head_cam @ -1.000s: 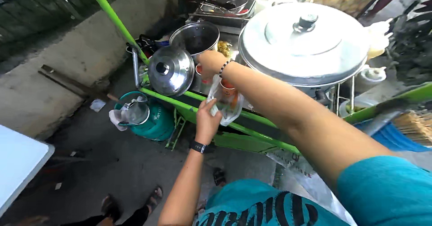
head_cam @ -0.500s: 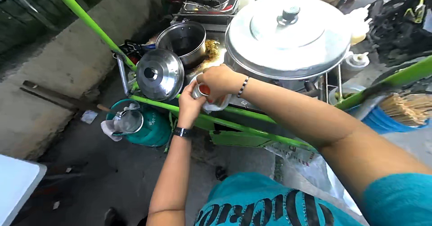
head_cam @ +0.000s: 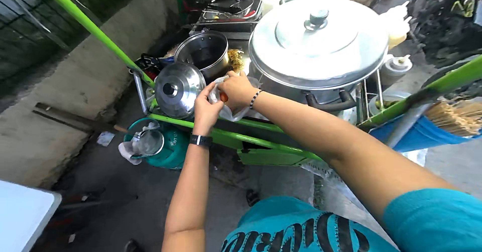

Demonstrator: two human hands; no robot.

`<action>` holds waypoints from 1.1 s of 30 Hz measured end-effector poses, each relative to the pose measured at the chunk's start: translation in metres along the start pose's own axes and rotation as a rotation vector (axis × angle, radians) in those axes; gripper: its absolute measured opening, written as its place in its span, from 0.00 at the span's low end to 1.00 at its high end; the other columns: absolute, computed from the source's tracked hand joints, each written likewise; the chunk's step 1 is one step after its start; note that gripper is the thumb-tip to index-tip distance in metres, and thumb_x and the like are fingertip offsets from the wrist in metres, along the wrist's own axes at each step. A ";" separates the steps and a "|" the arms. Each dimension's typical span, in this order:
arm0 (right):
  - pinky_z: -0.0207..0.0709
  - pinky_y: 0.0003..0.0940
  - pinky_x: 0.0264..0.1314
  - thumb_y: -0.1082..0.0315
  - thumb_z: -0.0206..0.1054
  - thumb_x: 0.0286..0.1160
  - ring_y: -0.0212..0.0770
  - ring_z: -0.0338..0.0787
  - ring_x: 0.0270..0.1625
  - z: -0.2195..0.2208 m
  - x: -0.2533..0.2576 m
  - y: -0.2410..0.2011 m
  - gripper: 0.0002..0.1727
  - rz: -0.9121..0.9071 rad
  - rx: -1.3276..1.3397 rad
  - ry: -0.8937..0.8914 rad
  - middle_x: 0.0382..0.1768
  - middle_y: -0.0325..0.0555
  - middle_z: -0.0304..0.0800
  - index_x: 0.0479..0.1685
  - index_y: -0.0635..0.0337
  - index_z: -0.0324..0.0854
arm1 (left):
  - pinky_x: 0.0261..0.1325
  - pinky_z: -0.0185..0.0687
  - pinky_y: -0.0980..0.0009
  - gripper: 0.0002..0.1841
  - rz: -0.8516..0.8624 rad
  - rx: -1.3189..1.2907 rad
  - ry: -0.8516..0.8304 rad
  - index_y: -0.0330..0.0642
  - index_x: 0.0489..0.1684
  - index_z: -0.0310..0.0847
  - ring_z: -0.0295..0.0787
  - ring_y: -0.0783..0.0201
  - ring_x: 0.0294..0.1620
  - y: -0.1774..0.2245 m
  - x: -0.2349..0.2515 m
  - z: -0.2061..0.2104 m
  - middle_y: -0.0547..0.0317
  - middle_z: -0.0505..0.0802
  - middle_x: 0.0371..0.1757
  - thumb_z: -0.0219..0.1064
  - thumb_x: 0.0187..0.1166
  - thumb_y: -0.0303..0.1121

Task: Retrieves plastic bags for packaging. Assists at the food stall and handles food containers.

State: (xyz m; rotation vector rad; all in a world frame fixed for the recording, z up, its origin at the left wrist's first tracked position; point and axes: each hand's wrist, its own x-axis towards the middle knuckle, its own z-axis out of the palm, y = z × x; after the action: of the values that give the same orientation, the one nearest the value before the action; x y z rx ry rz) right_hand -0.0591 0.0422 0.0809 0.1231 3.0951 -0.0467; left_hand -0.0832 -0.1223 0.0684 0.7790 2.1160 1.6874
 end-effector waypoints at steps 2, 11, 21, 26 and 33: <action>0.68 0.70 0.65 0.58 0.82 0.55 0.61 0.81 0.71 0.003 0.000 0.000 0.29 -0.013 0.041 -0.012 0.59 0.53 0.90 0.63 0.50 0.86 | 0.40 0.87 0.58 0.38 -0.028 -0.059 -0.014 0.53 0.84 0.70 0.88 0.55 0.47 -0.001 -0.011 -0.003 0.49 0.87 0.69 0.71 0.68 0.19; 0.69 0.77 0.66 0.60 0.85 0.54 0.62 0.87 0.65 -0.002 -0.001 0.001 0.37 -0.035 0.184 -0.046 0.63 0.54 0.89 0.73 0.47 0.81 | 0.51 0.92 0.54 0.44 -0.071 -0.258 0.115 0.44 0.86 0.64 0.88 0.50 0.60 -0.016 -0.009 0.007 0.43 0.81 0.73 0.78 0.62 0.18; 0.70 0.76 0.65 0.63 0.82 0.59 0.64 0.87 0.61 -0.005 -0.004 -0.014 0.30 -0.019 0.100 -0.084 0.59 0.58 0.89 0.67 0.57 0.83 | 0.42 0.91 0.59 0.48 -0.069 -0.426 0.178 0.41 0.91 0.53 0.88 0.51 0.46 -0.014 -0.018 0.012 0.36 0.80 0.67 0.72 0.64 0.12; 0.72 0.76 0.63 0.69 0.81 0.61 0.68 0.85 0.65 -0.018 -0.016 -0.015 0.29 -0.024 0.120 -0.080 0.64 0.63 0.85 0.68 0.59 0.83 | 0.43 0.92 0.56 0.48 -0.071 -0.394 0.199 0.42 0.92 0.51 0.89 0.50 0.45 -0.016 -0.024 0.015 0.35 0.79 0.67 0.73 0.66 0.14; 0.76 0.64 0.65 0.66 0.77 0.68 0.60 0.84 0.68 -0.065 -0.094 -0.010 0.26 -0.073 0.211 0.147 0.67 0.54 0.85 0.69 0.52 0.83 | 0.46 0.91 0.52 0.47 -0.057 -0.347 0.208 0.43 0.93 0.50 0.87 0.46 0.53 -0.014 -0.033 0.022 0.34 0.76 0.72 0.73 0.70 0.19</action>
State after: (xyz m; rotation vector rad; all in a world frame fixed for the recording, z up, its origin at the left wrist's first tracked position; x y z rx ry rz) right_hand 0.0310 0.0271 0.1500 0.0216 3.2311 -0.3847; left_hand -0.0473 -0.1265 0.0463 0.4529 1.8680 2.1032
